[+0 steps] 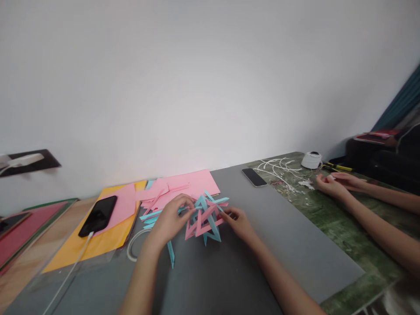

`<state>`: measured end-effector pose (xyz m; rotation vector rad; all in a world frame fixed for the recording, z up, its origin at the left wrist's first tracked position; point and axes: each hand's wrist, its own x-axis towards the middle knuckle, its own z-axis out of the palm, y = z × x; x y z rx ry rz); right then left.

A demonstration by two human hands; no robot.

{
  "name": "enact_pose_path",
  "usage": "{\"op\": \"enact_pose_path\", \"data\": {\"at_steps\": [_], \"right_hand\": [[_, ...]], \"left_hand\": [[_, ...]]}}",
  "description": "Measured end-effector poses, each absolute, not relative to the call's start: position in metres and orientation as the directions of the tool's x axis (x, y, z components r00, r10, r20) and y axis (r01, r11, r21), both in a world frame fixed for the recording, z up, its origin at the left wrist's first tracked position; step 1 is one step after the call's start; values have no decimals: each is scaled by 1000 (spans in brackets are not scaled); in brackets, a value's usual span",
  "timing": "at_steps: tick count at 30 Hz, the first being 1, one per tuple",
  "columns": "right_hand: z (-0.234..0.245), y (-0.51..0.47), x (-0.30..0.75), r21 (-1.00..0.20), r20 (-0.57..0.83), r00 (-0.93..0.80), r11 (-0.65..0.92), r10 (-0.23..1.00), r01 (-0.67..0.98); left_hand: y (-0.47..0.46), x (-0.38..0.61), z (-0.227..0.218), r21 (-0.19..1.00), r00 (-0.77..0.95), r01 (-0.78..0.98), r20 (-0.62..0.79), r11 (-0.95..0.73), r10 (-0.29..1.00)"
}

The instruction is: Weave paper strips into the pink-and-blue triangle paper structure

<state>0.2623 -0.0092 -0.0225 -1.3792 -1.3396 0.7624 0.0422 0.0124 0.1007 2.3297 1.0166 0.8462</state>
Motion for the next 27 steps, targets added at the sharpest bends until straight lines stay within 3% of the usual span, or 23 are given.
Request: {"op": "enact_pose_path", "data": {"at_steps": [9, 12, 19, 27], "right_hand": [[-21, -9, 265, -944, 200, 180, 140, 963, 300], [-21, -9, 264, -948, 193, 162, 141, 968, 284], [-17, -8, 267, -974, 214, 194, 195, 957, 111], [-10, -11, 267, -937, 312, 224, 259, 923, 234]], "left_hand": [[17, 37, 100, 654, 465, 455, 405, -605, 787], [18, 37, 100, 680, 447, 476, 360, -558, 819], [21, 37, 98, 716, 414, 485, 318, -502, 853], [28, 38, 90, 771, 377, 422, 330, -477, 866]]}}
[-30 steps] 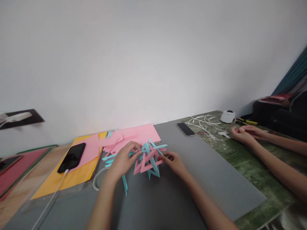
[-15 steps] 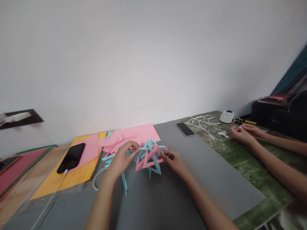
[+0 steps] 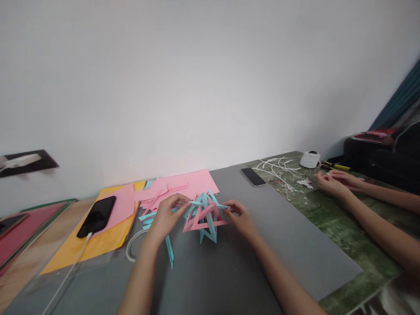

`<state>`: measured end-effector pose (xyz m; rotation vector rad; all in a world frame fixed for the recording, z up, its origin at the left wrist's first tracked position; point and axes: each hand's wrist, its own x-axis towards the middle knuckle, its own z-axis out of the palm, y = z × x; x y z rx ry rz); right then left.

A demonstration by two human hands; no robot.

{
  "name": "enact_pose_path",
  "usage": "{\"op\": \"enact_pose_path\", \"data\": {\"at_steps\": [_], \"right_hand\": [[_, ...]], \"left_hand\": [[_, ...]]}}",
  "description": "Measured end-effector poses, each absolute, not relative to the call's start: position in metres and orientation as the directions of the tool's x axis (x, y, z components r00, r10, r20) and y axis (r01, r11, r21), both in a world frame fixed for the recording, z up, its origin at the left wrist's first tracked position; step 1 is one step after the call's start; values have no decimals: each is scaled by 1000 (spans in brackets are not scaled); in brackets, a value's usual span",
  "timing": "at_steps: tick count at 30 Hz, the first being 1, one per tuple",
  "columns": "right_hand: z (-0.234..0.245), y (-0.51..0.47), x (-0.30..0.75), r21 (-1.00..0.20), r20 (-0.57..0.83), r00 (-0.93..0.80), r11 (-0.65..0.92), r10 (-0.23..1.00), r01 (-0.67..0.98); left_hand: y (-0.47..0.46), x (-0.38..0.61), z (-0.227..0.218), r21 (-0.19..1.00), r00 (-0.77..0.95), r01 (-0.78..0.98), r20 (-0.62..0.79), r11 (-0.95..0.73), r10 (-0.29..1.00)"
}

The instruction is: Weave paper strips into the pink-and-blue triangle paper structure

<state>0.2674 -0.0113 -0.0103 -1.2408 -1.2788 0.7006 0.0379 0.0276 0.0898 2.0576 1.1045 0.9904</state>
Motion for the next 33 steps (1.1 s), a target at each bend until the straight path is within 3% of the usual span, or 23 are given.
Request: {"op": "enact_pose_path", "data": {"at_steps": [9, 11, 14, 17, 24, 29, 33], "right_hand": [[17, -24, 272, -850, 455, 117, 390, 883, 355], [39, -27, 266, -779, 548, 154, 434, 822, 453], [69, -24, 243, -605, 642, -50, 545, 765, 580], [81, -10, 215, -477, 619, -180, 548, 764, 687], [83, 20, 198, -373, 515, -248, 475, 821, 797], [86, 29, 204, -361, 495, -292, 500, 818, 787], [80, 32, 206, -391, 509, -254, 484, 822, 783]], "left_hand": [[25, 37, 91, 797, 403, 381, 314, -469, 860], [22, 36, 94, 780, 417, 391, 324, -489, 849], [20, 36, 95, 758, 416, 406, 343, -510, 842], [23, 36, 92, 765, 390, 402, 353, -502, 851], [34, 37, 77, 823, 266, 349, 372, -448, 889], [34, 42, 71, 777, 144, 449, 425, -442, 894], [34, 49, 65, 761, 144, 486, 417, -431, 898]]}}
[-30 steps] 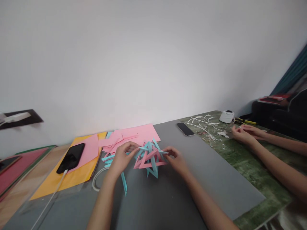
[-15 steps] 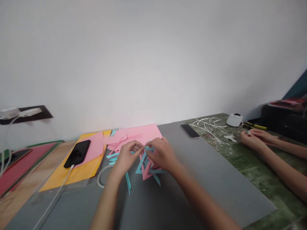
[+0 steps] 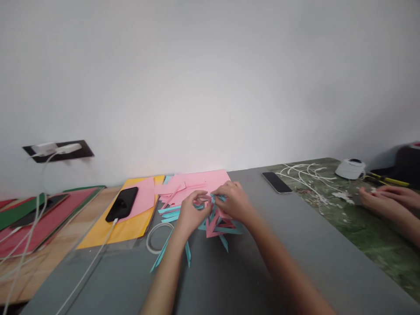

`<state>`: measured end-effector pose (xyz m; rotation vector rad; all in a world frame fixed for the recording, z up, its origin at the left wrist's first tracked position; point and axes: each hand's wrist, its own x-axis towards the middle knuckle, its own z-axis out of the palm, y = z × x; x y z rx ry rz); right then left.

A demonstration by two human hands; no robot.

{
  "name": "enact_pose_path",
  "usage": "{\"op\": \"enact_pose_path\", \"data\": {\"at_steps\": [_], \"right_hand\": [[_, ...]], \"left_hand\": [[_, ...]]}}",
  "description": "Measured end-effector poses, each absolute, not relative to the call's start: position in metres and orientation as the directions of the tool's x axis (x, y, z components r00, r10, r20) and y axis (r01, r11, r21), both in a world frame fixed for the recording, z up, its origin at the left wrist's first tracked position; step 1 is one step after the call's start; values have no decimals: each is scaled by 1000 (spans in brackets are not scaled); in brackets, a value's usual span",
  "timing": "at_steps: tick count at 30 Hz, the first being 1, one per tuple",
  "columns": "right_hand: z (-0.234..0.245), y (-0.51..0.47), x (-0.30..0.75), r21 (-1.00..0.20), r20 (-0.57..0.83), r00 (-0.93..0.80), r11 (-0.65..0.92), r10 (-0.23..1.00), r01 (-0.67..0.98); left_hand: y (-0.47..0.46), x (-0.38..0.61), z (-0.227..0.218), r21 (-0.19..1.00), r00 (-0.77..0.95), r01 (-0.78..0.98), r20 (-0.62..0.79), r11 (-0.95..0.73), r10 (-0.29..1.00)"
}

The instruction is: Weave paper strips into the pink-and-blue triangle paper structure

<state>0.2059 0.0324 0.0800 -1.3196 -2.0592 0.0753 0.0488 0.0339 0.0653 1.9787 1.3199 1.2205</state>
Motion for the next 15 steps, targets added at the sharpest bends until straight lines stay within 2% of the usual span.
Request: {"op": "enact_pose_path", "data": {"at_steps": [8, 15], "right_hand": [[73, 34, 210, -405, 563, -208, 487, 800, 774], [73, 36, 213, -410, 580, -181, 476, 794, 778]], "left_hand": [[39, 62, 41, 722, 96, 483, 518, -495, 850], [37, 66, 35, 716, 165, 438, 530, -544, 832]]}}
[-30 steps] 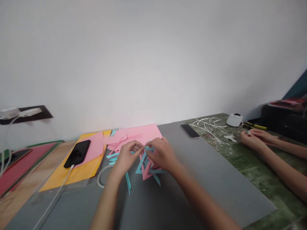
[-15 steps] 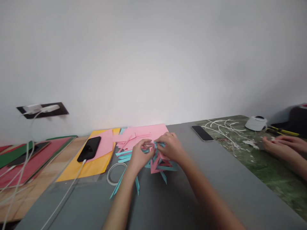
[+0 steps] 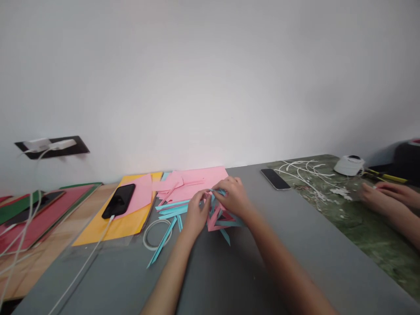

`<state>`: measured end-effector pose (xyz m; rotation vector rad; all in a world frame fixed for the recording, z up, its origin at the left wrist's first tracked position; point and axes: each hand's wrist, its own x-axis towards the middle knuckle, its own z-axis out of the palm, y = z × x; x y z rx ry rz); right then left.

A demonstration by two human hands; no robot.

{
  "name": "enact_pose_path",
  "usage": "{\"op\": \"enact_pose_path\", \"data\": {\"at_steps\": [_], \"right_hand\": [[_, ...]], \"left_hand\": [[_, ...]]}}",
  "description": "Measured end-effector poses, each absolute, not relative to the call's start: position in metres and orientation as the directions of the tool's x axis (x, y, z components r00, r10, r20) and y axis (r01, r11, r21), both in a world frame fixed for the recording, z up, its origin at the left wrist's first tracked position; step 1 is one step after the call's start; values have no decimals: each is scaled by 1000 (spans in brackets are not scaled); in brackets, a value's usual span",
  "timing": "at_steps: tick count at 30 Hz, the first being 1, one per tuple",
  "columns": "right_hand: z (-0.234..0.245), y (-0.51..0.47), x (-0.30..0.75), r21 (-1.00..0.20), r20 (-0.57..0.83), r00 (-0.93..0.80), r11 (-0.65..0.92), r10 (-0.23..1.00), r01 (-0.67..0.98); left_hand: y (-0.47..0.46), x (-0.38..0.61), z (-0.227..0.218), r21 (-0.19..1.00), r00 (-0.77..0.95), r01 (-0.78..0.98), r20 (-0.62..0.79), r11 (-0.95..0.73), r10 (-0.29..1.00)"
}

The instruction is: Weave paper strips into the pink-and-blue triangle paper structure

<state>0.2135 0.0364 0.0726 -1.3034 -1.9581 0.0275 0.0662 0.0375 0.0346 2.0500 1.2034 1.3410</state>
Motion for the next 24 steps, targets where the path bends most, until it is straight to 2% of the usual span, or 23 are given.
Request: {"op": "enact_pose_path", "data": {"at_steps": [16, 19, 24], "right_hand": [[64, 39, 209, -495, 598, -140, 501, 789, 710], [65, 38, 208, -506, 578, -151, 497, 802, 705], [66, 36, 207, -513, 569, -153, 495, 808, 701]], "left_hand": [[34, 70, 33, 719, 122, 454, 535, -527, 836], [35, 68, 32, 727, 148, 436, 524, -531, 839], [34, 66, 34, 770, 98, 376, 519, -515, 849]]}}
